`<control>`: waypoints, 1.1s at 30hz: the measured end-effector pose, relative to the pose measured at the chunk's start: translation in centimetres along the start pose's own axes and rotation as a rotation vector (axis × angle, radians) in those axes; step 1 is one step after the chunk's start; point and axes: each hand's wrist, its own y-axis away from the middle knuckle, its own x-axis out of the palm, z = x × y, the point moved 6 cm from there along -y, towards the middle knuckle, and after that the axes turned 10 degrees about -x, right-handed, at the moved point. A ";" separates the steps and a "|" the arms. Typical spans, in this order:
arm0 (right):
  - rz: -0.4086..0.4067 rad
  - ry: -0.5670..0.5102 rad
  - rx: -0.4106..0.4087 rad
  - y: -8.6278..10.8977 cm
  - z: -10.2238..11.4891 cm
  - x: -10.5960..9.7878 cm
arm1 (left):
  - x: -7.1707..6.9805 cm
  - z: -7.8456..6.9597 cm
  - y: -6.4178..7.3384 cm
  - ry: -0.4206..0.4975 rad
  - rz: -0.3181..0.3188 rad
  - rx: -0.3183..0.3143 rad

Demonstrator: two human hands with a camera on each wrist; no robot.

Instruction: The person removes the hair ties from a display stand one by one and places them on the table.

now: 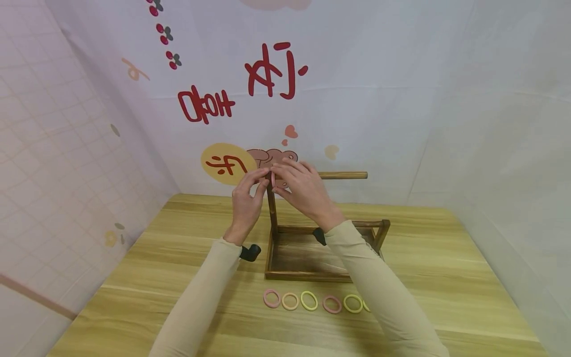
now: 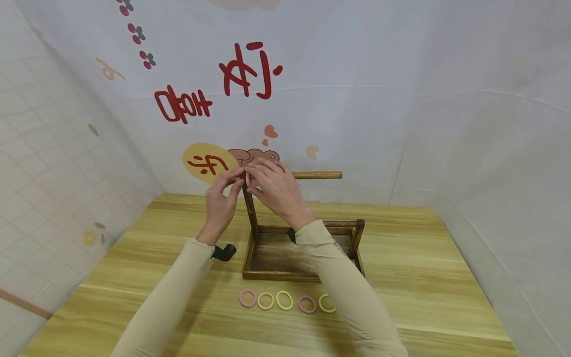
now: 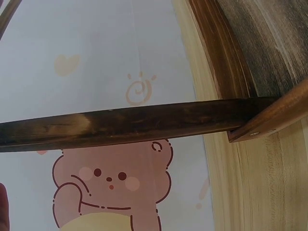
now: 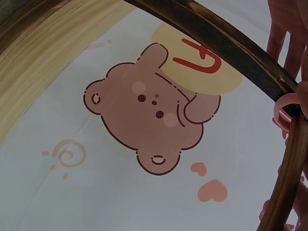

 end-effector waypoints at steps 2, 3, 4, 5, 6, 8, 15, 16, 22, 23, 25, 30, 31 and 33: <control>0.016 0.002 0.009 -0.1 0.0 0.1 | 0.0 0.0 0.0 0.006 0.003 0.001; 0.025 0.006 0.014 -0.1 0.0 0.1 | 0.0 0.0 -0.1 0.010 0.006 0.002; 0.033 0.009 0.018 -0.1 0.0 0.2 | -0.1 0.0 -0.1 0.015 0.008 0.003; 0.039 0.011 0.023 -0.1 0.0 0.2 | -0.1 0.0 -0.1 0.019 0.010 0.003; 0.045 0.011 0.027 -0.2 0.0 0.2 | -0.1 0.0 0.0 0.019 0.012 0.003; 0.054 0.013 0.035 -0.2 0.0 0.2 | -0.2 -0.1 0.0 0.021 0.016 0.006; 0.068 0.022 0.047 -0.4 0.0 0.4 | -0.2 0.1 0.0 0.012 0.024 0.012; 0.067 0.022 0.047 -0.4 0.0 0.4 | -0.2 0.1 0.0 0.008 0.023 0.013; 0.036 0.019 0.036 -0.4 0.0 0.2 | -0.1 0.1 -0.1 0.008 0.022 0.013; 0.031 0.021 0.033 -0.4 0.0 0.2 | -0.1 0.1 -0.1 0.010 0.022 0.012; 0.020 0.027 0.025 -0.3 0.1 0.1 | -0.1 0.1 -0.1 0.012 0.022 0.013; -0.007 0.040 0.004 -0.3 0.1 -0.1 | -0.1 0.0 0.0 0.017 0.018 0.018; -0.012 0.041 0.001 -0.3 0.0 -0.1 | -0.1 0.1 0.0 0.018 0.018 0.016; -0.024 0.040 -0.005 -0.2 0.0 -0.1 | -0.1 0.0 0.0 0.024 0.021 0.014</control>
